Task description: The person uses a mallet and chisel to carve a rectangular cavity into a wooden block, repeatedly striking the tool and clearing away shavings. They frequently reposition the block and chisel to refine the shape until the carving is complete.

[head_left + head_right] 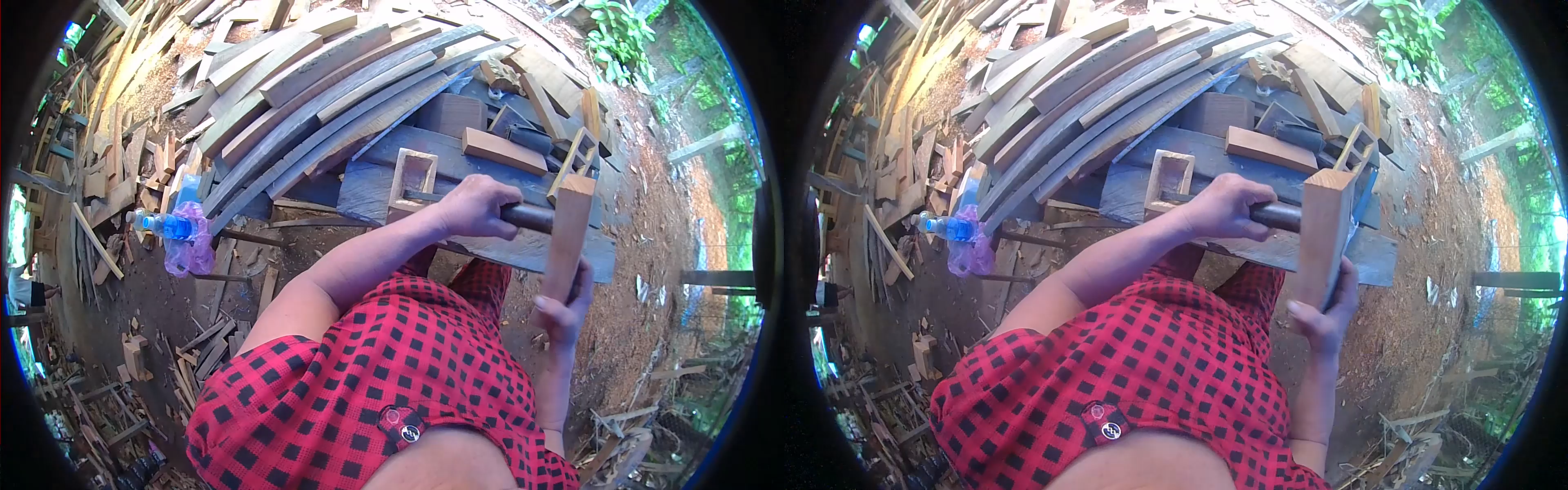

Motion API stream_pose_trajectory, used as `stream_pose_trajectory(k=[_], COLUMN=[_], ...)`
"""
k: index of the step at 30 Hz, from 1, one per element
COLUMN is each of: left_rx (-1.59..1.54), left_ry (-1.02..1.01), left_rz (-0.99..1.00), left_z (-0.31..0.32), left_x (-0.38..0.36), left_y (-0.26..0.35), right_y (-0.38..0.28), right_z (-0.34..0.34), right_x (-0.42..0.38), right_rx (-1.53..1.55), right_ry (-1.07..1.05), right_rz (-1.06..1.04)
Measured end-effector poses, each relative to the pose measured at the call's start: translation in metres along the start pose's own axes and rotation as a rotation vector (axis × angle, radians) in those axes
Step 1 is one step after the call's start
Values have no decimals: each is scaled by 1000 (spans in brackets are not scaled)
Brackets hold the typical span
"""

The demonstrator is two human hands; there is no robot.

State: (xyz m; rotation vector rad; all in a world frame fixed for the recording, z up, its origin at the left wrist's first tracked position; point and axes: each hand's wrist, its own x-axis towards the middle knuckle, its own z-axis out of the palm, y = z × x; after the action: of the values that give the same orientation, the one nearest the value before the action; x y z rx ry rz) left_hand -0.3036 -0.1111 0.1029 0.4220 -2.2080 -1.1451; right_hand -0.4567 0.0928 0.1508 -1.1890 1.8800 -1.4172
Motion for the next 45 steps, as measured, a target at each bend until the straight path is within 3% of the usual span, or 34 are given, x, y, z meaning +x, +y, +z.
stream_pose_trajectory(k=[3, 6, 7, 9, 10, 11, 13, 14, 15, 17, 18, 20, 21, 23, 24, 26, 30, 32, 35, 36, 37, 39, 41, 43, 44, 45], left_rx=[-22, 1, 22, 40, 34, 30, 19, 7, 8, 24, 24, 23, 20, 28, 32, -2, 27, 17, -7, -9, 10, 34, 45, 41, 37, 36], left_ry=[-6, 7, 4, 4, 3, -4, -3, 9, 9, -17, -19, -9, -10, -15, -17, -13, 25, 36, 19, 20, 15, 2, 19, 25, 31, 32], left_rz=[-22, -14, -12, -7, -36, -66, -64, -66, -75, -63, -59, -60, -57, -59, -60, -107, -38, -47, -76, -73, -82, -97, -53, -50, -45, -42], left_z=[-5, -5, -5, -3, -3, -3, -4, -6, -6, -6, -6, -6, -6, -7, -8, -10, -10, -9, -9, -9, -11, -13, -14, -12, -11, -13], left_x=[-3, 0, 1, 2, 3, 2, 1, -1, -3, 0, 1, 0, -1, -1, -2, -4, -5, -6, -6, -5, -5, -7, -7, -8, -8, -8], left_y=[2, 1, 1, 1, 1, 1, 3, 3, 3, 2, 2, 2, 2, 1, 0, -3, -4, -6, -4, -4, -5, -5, -5, -8, -9, -8], right_y=[-11, -6, 1, 18, 21, 20, 12, 18, 15, -7, -19, -38, -13, 59, 52, 22, -2, -4, 3, 28, 22, 11, 20, 2, -7, -15], right_z=[-19, -30, -24, -5, 2, 4, 5, -5, -11, -25, -25, -22, -20, -13, -5, 14, -24, -37, -6, 3, 10, 28, 2, -18, -21, -24], right_x=[0, 7, 8, 5, -6, -9, -13, -10, -9, -4, 0, 8, 4, -2, -4, -7, -1, 2, 7, 2, -1, -10, 1, 7, 8, 9], right_rx=[189, 624, 621, 705, 458, 462, 254, 274, 276, 560, 561, 763, 760, 296, 301, 149, 147, 667, 788, 598, 601, 318, 305, 239, 238, 488], right_ry=[59, 451, 451, 363, 245, 245, -51, 82, 77, 292, 297, 641, 643, 304, 305, -6, 179, 333, 418, 306, 307, -83, -41, 215, 217, 336], right_rz=[120, -141, -145, -176, 30, 32, 263, 174, 181, 7, 5, -211, -213, -167, -166, 73, -9, -123, -165, -81, -83, 175, 98, -59, -60, -74])
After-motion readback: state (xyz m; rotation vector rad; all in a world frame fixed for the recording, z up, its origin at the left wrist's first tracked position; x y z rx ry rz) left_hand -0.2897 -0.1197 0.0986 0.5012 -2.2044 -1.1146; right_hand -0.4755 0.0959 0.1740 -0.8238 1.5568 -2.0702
